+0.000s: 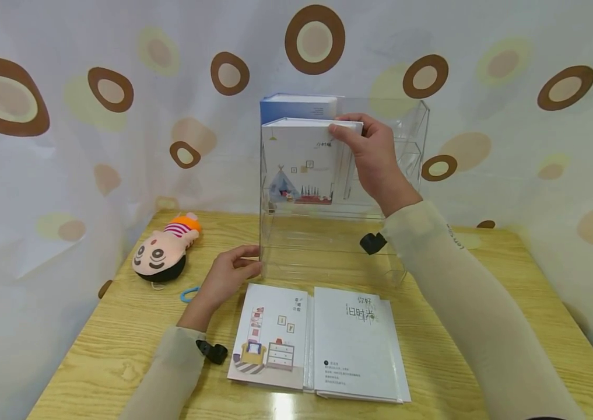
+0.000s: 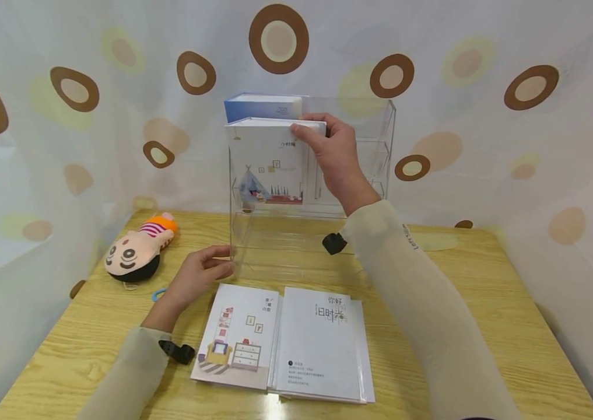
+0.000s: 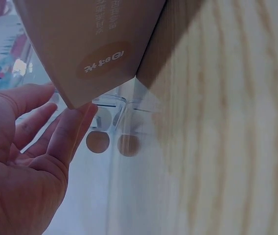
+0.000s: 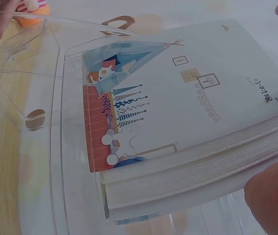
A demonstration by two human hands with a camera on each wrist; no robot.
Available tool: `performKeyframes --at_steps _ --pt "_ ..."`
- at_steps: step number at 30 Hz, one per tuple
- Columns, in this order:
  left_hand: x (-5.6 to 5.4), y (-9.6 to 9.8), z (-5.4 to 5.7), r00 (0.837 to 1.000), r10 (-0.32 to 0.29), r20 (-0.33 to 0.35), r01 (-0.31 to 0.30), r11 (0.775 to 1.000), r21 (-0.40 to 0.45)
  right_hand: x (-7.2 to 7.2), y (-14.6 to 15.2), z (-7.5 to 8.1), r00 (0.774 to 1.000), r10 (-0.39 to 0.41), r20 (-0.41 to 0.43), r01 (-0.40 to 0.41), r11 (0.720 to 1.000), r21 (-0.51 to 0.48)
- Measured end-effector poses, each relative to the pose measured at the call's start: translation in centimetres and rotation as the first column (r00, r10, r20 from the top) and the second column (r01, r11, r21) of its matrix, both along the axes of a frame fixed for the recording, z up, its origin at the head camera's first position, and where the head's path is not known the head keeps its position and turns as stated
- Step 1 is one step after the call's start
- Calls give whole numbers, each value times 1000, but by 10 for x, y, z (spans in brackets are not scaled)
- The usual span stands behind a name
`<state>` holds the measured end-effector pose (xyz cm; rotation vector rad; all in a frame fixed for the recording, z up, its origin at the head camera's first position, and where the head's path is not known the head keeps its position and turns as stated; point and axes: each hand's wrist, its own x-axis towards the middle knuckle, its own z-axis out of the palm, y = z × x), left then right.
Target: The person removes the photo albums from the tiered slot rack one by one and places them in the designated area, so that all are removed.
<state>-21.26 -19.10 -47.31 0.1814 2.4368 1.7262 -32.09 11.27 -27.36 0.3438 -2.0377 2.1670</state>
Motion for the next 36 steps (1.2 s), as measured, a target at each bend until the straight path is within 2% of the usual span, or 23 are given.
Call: performKeyframes --at_steps 11,26,36 --pt "2 0 0 1000 -8 -17 8 1000 -7 2 3 4 1000 -18 -6 18 1000 -10" --pt "3 1 0 1000 -2 -5 2 1000 2 6 10 10 999 -33 -35 32 999 -41" --pt "3 1 0 1000 -2 -11 2 1000 -3 10 13 12 997 -70 -44 69 997 -40"
